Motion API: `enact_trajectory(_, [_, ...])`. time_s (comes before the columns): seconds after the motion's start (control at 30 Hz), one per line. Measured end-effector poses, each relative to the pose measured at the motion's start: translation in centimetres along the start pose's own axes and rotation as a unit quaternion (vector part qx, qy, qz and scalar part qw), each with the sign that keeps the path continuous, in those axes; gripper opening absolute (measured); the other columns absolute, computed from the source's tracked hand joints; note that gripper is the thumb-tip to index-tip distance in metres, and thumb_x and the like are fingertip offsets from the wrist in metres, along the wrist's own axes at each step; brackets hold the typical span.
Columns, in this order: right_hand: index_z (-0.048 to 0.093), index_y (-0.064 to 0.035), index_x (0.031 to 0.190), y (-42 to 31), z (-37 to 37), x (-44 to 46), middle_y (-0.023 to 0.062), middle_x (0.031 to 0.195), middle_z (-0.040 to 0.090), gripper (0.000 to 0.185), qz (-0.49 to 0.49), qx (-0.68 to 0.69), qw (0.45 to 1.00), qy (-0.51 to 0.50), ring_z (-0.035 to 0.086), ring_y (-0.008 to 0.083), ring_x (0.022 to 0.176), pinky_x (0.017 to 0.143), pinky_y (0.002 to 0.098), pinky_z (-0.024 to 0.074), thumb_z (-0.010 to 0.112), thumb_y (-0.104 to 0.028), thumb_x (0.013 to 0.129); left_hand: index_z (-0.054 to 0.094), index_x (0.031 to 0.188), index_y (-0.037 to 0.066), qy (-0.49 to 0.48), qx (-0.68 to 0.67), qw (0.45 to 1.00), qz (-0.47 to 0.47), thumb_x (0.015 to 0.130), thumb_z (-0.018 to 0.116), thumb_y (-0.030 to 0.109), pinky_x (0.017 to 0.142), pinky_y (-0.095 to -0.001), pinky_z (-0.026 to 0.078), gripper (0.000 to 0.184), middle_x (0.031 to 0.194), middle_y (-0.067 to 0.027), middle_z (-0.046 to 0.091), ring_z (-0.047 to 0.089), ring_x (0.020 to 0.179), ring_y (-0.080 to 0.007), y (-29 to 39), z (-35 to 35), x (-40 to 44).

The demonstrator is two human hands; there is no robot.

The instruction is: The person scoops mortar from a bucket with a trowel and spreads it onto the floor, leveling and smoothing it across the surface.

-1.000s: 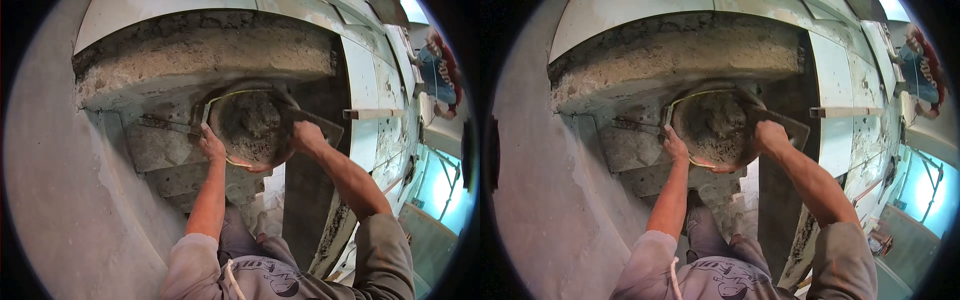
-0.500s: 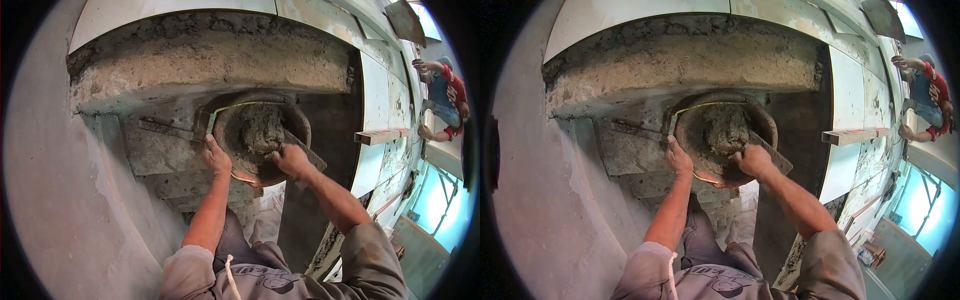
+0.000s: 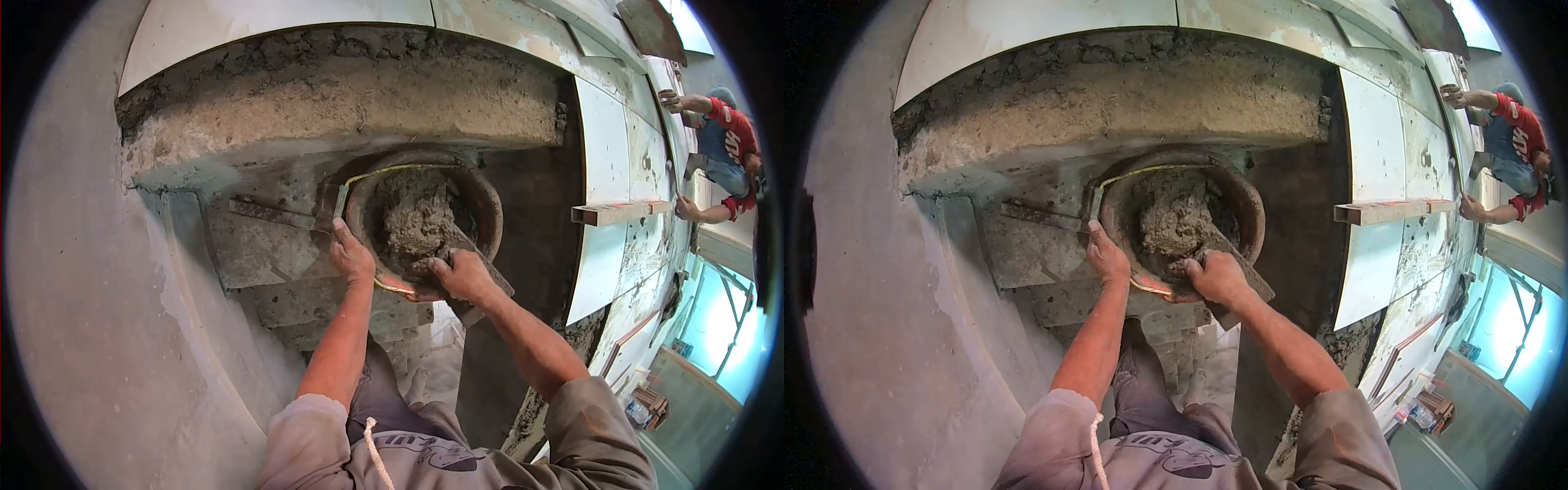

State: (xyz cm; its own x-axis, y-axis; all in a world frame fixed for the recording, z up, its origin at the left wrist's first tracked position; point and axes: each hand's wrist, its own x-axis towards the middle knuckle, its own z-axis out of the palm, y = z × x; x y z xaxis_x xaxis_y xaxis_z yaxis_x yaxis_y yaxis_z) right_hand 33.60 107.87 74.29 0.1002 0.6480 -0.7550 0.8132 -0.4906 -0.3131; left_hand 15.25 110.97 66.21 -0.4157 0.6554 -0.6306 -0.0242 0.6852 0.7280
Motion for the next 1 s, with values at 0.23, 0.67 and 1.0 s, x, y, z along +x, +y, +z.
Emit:
enact_trajectory(0.23, [0.058, 0.0041, 0.06, -2.5, -0.8, 2.4, 0.0125, 0.048, 0.056, 0.044, 0.063, 0.124, 0.99, -0.039, 0.058, 0.0228, 0.043, 0.049, 0.0363, 0.0489, 0.054, -0.03, 0.086, 0.056, 0.112, -0.012, 0.083, -0.001, 0.995, 0.055, 0.087, 0.032, 0.07, 0.085, -0.0456, 0.039, 0.089, 0.101, -0.0304, 0.059, 0.054, 0.093, -0.0406, -1.1, 1.1, 0.6])
enact_trajectory(0.67, [0.058, -0.0002, 0.075, 0.6, 1.0, -1.2, 0.0051, 0.056, 0.053, 0.032, 0.034, 0.317, 0.946, -0.056, 0.052, 0.0144, 0.046, 0.044, 0.031, 0.042, 0.059, -0.03, 0.087, 0.051, 0.077, -0.013, 0.058, 0.045, 0.995, 0.066, 0.085, 0.031, 0.074, 0.07, -0.046, 0.035, 0.089, 0.068, -0.0201, 0.047, 0.04, 0.068, -0.0307, -1.6, 0.2, 1.2])
enact_trajectory(1.0, [0.058, 0.0004, 0.075, 2.4, 0.1, -6.2, 0.0052, 0.055, 0.055, 0.036, -0.005, 0.321, 0.946, 0.045, 0.054, 0.0147, 0.049, 0.047, 0.0312, 0.0432, 0.061, -0.034, 0.085, 0.055, 0.115, -0.009, 0.036, 0.13, 0.988, 0.081, 0.09, 0.025, 0.067, 0.093, -0.0437, 0.037, 0.085, 0.116, -0.0278, 0.056, 0.05, 0.109, -0.0419, -0.5, -1.2, 0.1])
